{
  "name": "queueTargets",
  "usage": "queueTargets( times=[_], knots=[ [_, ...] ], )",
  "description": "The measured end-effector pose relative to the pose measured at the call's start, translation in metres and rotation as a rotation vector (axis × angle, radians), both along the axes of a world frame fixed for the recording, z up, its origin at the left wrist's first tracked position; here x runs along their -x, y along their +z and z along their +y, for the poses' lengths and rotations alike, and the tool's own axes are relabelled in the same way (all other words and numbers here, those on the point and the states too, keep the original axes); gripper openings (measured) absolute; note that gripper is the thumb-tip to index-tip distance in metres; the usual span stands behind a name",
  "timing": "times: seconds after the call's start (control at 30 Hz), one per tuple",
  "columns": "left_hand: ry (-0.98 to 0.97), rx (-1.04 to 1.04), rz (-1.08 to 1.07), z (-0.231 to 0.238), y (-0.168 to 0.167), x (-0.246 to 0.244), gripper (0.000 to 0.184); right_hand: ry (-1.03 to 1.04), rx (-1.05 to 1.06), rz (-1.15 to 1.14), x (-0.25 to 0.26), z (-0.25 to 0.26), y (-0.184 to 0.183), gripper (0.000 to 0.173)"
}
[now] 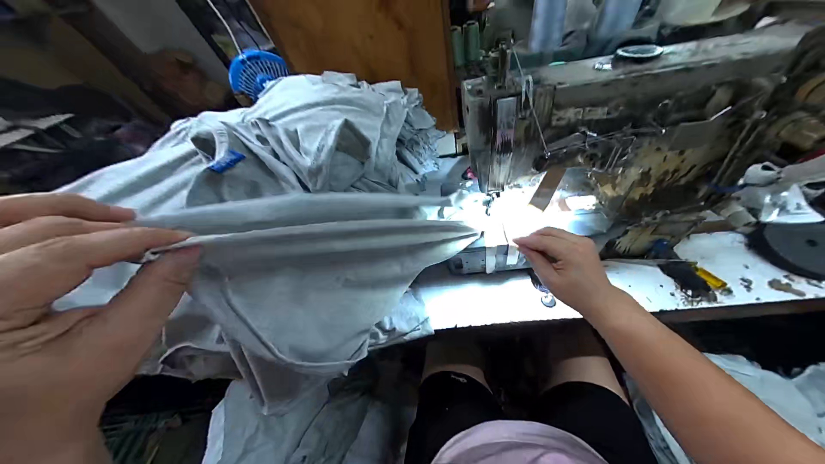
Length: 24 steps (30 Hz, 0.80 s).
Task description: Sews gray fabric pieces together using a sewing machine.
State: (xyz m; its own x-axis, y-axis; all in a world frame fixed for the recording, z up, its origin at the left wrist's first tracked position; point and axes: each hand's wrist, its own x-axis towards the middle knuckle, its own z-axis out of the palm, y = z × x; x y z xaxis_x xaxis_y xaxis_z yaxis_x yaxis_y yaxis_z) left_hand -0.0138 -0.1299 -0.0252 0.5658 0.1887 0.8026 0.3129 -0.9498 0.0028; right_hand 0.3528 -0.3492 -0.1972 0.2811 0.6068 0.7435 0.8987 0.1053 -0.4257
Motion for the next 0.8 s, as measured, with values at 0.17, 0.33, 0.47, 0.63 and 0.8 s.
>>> queueTargets(
  times=[0.17, 0.33, 0.47, 0.63, 0.8],
  knots=[
    [-0.392, 0.288, -0.187, 0.015, -0.009, -0.021, 0.012, 0.044, 0.324, 0.148, -0.002, 0.052, 0.02, 0.029],
    [-0.525, 0.593, -0.382, 0.024, -0.015, -0.035, 0.015, 0.081, 0.491, 0.39, 0.002, 0.054, 0.036, 0.017],
    [-0.518, 0.602, -0.358, 0.024, -0.001, -0.06, 0.012, 0.309, 0.538, 0.596, -0.002, 0.038, 0.031, 0.016],
    [-0.456, 0.255, -0.04, 0.075, -0.015, -0.074, 0.014, 0.304, 0.343, 0.596, -0.007, 0.017, -0.025, 0.019],
    [-0.489, 0.219, 0.101, 0.061, -0.015, -0.096, 0.017, 0.296, 0.185, 0.429, -0.004, 0.025, -0.039, 0.019]
  ],
)
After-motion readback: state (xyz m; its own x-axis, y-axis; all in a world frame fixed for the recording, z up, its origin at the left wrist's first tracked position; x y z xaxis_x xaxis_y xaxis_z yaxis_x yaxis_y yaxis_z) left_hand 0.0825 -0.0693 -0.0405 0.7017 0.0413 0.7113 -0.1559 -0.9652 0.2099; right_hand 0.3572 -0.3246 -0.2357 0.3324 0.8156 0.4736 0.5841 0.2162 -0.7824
